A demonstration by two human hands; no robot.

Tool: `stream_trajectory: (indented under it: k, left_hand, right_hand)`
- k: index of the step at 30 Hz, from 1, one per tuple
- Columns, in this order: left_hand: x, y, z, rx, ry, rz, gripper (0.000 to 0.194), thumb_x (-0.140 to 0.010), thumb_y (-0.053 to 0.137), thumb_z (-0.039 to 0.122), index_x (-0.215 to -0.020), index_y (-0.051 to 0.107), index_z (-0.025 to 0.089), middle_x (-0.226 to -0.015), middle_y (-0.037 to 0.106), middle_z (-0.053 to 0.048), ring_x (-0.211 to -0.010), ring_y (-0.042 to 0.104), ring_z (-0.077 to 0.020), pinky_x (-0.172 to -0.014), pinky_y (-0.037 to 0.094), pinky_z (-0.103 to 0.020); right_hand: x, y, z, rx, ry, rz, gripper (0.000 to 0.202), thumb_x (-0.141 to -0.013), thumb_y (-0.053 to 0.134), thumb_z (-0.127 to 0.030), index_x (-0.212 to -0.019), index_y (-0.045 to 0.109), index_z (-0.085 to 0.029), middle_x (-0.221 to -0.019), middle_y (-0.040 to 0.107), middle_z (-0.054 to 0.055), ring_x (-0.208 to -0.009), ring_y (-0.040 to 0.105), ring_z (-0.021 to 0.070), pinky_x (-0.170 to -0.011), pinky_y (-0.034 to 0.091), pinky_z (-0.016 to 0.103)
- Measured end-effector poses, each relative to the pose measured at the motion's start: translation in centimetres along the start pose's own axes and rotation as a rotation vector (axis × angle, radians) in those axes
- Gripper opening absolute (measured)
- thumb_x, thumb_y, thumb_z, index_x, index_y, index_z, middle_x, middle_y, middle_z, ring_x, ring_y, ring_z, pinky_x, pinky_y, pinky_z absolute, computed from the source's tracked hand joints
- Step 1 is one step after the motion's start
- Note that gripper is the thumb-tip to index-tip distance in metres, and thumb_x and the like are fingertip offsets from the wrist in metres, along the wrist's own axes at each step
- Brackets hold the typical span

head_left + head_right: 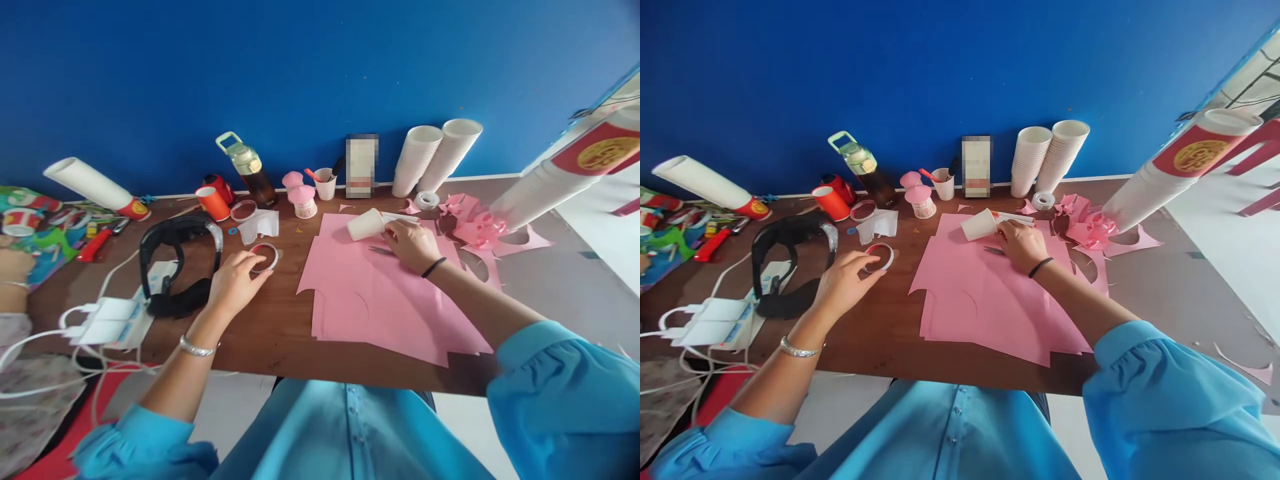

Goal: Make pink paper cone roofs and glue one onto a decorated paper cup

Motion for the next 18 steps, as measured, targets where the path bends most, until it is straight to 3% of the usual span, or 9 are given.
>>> stream_trajectory:
  k: [5,9,13,16,18]
  left_hand:
    - [0.1,1.6,0.7,-0.128,0.065,-0.123,0.014,-0.093,0.063,0.031,-0.091,0.075,0.024,-0.103,0.075,-0.008,-0.098,0.068,-0.0295,-0.084,0.056,-0.041]
    - [-0.2,1.4,2.0,-0.159,0.101,-0.077,0.014,-0.094,0.065,0.027,-0.1,0.075,0.019,-0.108,0.074,-0.009,-0.1,0.068,-0.029,-0.087,0.055,-0.04]
    - [0.0,0.7,5.4,-0.045,0.235,0.012,0.021,-0.097,0.064,0.03,-0.112,0.072,0.018,-0.111,0.072,-0.009,-0.105,0.069,-0.0262,-0.091,0.056,-0.037]
    - [0.7,1.6,8.9,0.043,0.408,-0.116,0.022,-0.096,0.067,0.032,-0.112,0.071,0.019,-0.109,0.073,-0.008,-0.1,0.071,-0.0233,-0.088,0.058,-0.035]
    - [1.0,2.0,10.2,0.013,0.467,-0.172,0.025,-0.093,0.071,0.031,-0.114,0.071,0.017,-0.11,0.073,-0.009,-0.098,0.071,-0.0242,-0.086,0.059,-0.036]
  right_hand:
    - [-0.8,-0.1,-0.7,0.128,-0.007,-0.023,0.022,-0.095,0.051,-0.027,-0.096,0.072,-0.019,-0.105,0.077,0.012,-0.085,0.067,0.0272,-0.062,0.034,0.033]
    - [0.2,-0.8,-0.3,0.198,0.002,-0.002,0.031,-0.096,0.053,-0.027,-0.121,0.068,-0.018,-0.117,0.076,0.013,-0.094,0.068,0.0296,-0.066,0.039,0.034]
    - [2.7,-2.4,-1.4,0.25,-0.124,0.053,0.029,-0.097,0.053,-0.024,-0.119,0.07,-0.017,-0.115,0.076,0.012,-0.095,0.07,0.0261,-0.067,0.041,0.033]
    - [5.3,-2.8,-2.9,0.238,-0.255,0.027,0.024,-0.101,0.052,-0.025,-0.108,0.073,-0.018,-0.108,0.077,0.008,-0.085,0.069,0.0211,-0.062,0.04,0.032]
    - [6.9,-2.7,-3.6,0.253,-0.336,0.006,0.022,-0.101,0.053,-0.025,-0.105,0.073,-0.017,-0.104,0.077,0.008,-0.084,0.069,0.0204,-0.062,0.04,0.031]
Point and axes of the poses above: each hand's wrist, its own x-axis away from the middle knuckle, its own y-axis out of the palm, z = x × y, the point moved 8 cm from there along -x, towards the middle knuckle
